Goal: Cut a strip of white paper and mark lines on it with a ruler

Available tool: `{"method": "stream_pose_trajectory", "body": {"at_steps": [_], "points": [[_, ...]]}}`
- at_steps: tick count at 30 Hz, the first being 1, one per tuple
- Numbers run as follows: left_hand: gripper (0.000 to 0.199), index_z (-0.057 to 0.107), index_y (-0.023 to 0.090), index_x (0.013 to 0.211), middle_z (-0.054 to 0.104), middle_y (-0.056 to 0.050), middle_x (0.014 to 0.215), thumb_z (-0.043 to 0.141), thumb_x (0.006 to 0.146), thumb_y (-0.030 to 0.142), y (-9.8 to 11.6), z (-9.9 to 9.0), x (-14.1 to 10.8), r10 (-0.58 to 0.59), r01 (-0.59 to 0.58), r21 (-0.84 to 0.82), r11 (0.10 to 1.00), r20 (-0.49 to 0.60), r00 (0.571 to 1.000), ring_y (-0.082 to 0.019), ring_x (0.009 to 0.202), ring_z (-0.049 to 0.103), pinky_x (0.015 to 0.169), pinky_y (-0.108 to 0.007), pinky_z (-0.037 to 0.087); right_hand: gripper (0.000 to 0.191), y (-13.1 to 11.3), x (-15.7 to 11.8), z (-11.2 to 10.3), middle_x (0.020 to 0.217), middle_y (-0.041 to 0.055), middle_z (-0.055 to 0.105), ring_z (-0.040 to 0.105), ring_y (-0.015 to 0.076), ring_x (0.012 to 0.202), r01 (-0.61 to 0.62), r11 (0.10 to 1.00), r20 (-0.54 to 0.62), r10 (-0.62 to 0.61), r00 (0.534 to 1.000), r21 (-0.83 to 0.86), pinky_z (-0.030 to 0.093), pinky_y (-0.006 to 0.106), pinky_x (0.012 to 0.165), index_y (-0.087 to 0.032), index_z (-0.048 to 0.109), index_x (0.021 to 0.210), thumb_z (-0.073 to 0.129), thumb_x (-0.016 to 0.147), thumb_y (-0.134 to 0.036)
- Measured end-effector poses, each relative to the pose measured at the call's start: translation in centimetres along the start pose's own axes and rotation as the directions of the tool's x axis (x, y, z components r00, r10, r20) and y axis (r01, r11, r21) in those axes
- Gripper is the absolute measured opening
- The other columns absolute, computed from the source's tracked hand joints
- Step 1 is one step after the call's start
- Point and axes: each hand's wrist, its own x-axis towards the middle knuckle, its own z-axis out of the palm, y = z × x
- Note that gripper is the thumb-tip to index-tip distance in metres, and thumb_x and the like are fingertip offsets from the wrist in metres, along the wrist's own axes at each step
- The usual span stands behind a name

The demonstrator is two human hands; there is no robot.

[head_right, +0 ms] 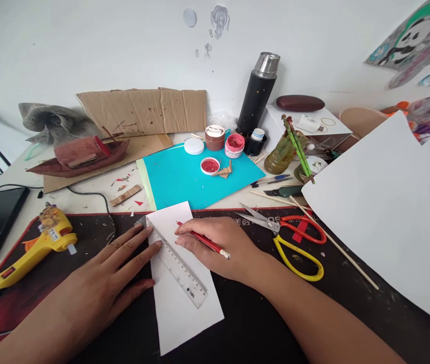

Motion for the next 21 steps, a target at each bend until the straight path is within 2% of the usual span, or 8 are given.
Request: {"method": "stream_pose_trajectory", "body": {"at_steps": [11,21], "points": [[0.054,0.068,0.015,0.147,0.066,-0.021,0.155,0.041,0.114,0.048,0.13,0.06,0.35,0.021,-0.020,0.036,0.999,-0.004,1.000,-0.039,0.145,0.063,0.103,-0.053,0.067,0.019,0.00,-0.01,-0.06,0.119,0.0024,0.087,0.082,0.0224,0.109,-0.024,1.000,0.015,0.024,1.000,0.000,0.060,0.031,0.093,-0.025,0.083,0.117,0.068,0.109,-0.033],[0.056,0.063,0.021,0.154,0.060,-0.016,0.162,0.049,0.112,0.054,-0.14,0.16,-0.23,-0.025,0.026,-0.031,0.999,0.034,0.999,-0.037,0.153,0.055,0.111,-0.050,0.063,0.019,0.10,-0.03,0.00,0.120,0.0024,0.087,0.082,0.0216,0.110,-0.015,1.000,0.010,0.014,1.000,0.010,0.060,0.029,0.095,-0.025,0.083,0.118,0.069,0.109,-0.034]]}}
